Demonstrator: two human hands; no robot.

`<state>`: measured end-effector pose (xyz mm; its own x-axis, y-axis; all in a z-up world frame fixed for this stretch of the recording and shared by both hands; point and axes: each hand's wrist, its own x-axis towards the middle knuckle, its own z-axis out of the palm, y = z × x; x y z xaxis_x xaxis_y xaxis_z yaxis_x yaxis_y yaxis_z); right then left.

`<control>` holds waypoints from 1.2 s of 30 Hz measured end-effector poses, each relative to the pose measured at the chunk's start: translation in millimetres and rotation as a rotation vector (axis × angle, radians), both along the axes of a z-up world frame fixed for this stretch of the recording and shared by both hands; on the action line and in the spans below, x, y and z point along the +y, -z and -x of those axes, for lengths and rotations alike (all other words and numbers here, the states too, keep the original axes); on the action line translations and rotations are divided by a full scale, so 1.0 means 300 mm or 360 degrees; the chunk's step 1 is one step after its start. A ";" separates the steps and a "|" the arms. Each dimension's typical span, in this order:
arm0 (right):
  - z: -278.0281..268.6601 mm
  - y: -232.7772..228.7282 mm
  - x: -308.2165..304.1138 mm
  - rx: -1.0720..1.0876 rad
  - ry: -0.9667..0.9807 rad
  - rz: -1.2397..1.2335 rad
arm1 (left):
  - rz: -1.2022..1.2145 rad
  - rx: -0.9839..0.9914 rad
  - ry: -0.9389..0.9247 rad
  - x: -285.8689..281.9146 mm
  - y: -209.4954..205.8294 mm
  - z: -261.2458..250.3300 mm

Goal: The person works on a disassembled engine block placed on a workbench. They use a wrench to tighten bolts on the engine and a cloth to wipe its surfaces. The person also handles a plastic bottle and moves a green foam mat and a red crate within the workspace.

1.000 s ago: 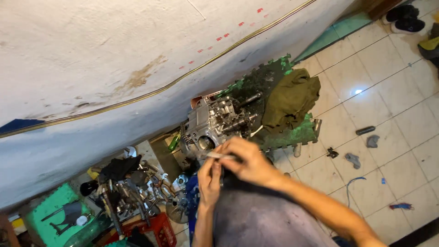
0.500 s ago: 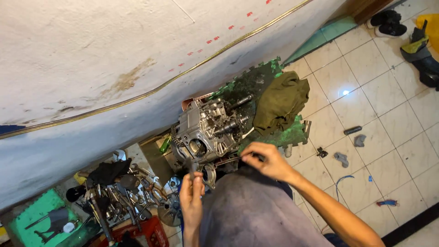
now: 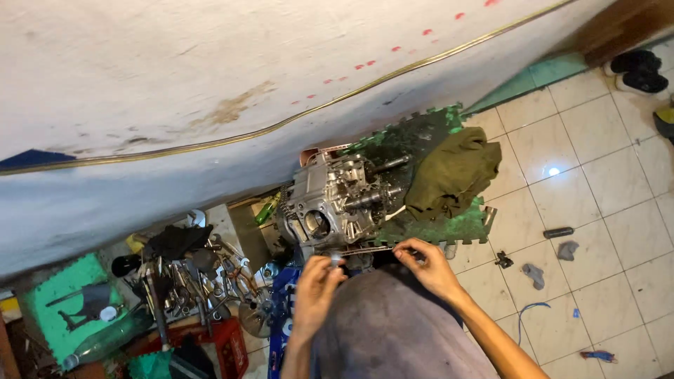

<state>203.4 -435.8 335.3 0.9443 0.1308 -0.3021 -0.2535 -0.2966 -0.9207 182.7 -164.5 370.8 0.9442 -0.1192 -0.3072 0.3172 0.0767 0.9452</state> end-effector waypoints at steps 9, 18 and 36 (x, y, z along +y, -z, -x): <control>-0.184 0.100 -0.096 -0.0780 -0.0478 0.1255 | -0.0392 0.0506 -0.0529 0.308 0.176 0.165; -0.134 0.125 -0.038 -0.0696 -0.0564 0.1357 | -0.0208 0.0389 -0.0810 0.330 0.193 0.152; -0.001 0.112 0.045 -0.0385 -0.0083 0.0850 | 0.0096 0.0640 -0.1458 0.971 1.057 0.304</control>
